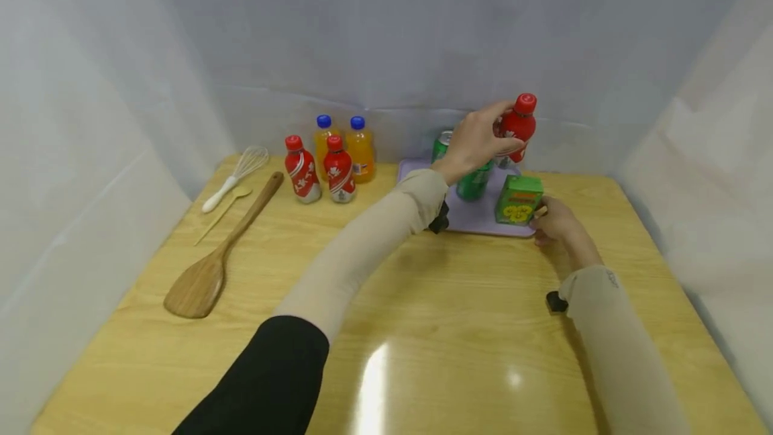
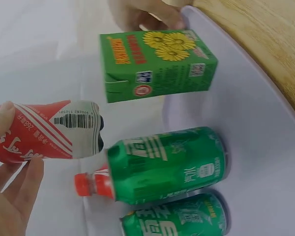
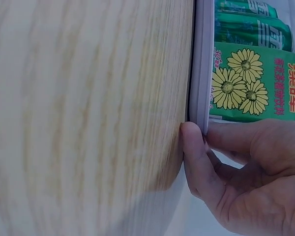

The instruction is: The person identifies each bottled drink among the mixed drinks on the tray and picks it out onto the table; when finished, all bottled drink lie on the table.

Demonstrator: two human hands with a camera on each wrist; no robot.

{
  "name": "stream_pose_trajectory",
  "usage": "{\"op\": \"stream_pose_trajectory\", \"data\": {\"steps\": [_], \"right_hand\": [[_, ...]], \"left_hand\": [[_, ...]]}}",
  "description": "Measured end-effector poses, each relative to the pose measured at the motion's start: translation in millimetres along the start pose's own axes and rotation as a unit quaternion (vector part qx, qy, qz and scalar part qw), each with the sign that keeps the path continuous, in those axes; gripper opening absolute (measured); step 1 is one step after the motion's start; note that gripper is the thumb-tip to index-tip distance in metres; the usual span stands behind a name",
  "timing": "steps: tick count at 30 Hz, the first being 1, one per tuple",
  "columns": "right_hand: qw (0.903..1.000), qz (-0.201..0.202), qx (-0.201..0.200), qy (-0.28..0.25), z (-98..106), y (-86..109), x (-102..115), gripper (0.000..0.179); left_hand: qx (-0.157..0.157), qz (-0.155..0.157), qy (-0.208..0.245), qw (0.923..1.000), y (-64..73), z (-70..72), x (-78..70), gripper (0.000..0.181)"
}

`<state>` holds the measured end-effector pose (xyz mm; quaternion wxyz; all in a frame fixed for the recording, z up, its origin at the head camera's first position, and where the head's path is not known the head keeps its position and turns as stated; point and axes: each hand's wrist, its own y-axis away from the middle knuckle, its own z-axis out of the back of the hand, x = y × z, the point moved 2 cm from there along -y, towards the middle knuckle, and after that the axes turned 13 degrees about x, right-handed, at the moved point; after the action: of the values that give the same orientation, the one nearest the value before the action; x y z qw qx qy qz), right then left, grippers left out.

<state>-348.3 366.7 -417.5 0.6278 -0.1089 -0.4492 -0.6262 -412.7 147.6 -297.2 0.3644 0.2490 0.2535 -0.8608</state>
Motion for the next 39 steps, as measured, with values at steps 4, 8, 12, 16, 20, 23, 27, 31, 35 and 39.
{"op": "stream_pose_trajectory", "data": {"steps": [4,8,12,16,20,23,27,31,35,39], "right_hand": [[1.0000,0.000,0.004,-0.001,3,-3.0,-2,0.047],[1.0000,0.001,0.004,-0.003,5,-3.6,-1,0.049],[1.0000,0.001,0.003,-0.003,9,-3.0,-1,0.050],[1.0000,0.001,0.004,-0.004,11,-1.6,-1,0.051],[1.0000,-0.001,0.005,0.002,13,0.0,-1,0.049],[1.0000,-0.001,0.007,0.003,14,0.4,-2,0.049],[1.0000,-0.001,0.010,0.000,15,-0.7,-2,0.049],[1.0000,0.000,0.010,-0.002,17,-2.3,-4,0.049],[0.9999,-0.001,0.009,-0.005,19,-0.9,-6,0.050],[1.0000,-0.001,0.007,-0.004,19,1.3,-7,0.050]], "left_hand": [[-0.005,-0.015,0.061,0.9980,6.9,8.6,-0.4,0.074],[-0.010,-0.022,0.108,0.9938,13.0,15.9,1.9,0.074],[-0.013,-0.026,0.133,0.9907,17.2,22.4,5.5,0.073],[-0.011,-0.023,0.172,0.9848,20.9,27.6,10.5,0.070],[0.005,-0.008,0.241,0.9705,25.2,33.0,13.9,0.070],[0.018,-0.001,0.294,0.9556,28.9,37.7,15.5,0.070],[0.024,-0.010,0.326,0.9450,33.0,45.0,19.9,0.069],[0.041,-0.017,0.322,0.9459,38.0,52.7,29.9,0.068],[0.059,-0.012,0.308,0.9494,43.7,59.0,43.8,0.069],[0.064,-0.004,0.298,0.9523,51.2,64.5,58.8,0.069]]}}
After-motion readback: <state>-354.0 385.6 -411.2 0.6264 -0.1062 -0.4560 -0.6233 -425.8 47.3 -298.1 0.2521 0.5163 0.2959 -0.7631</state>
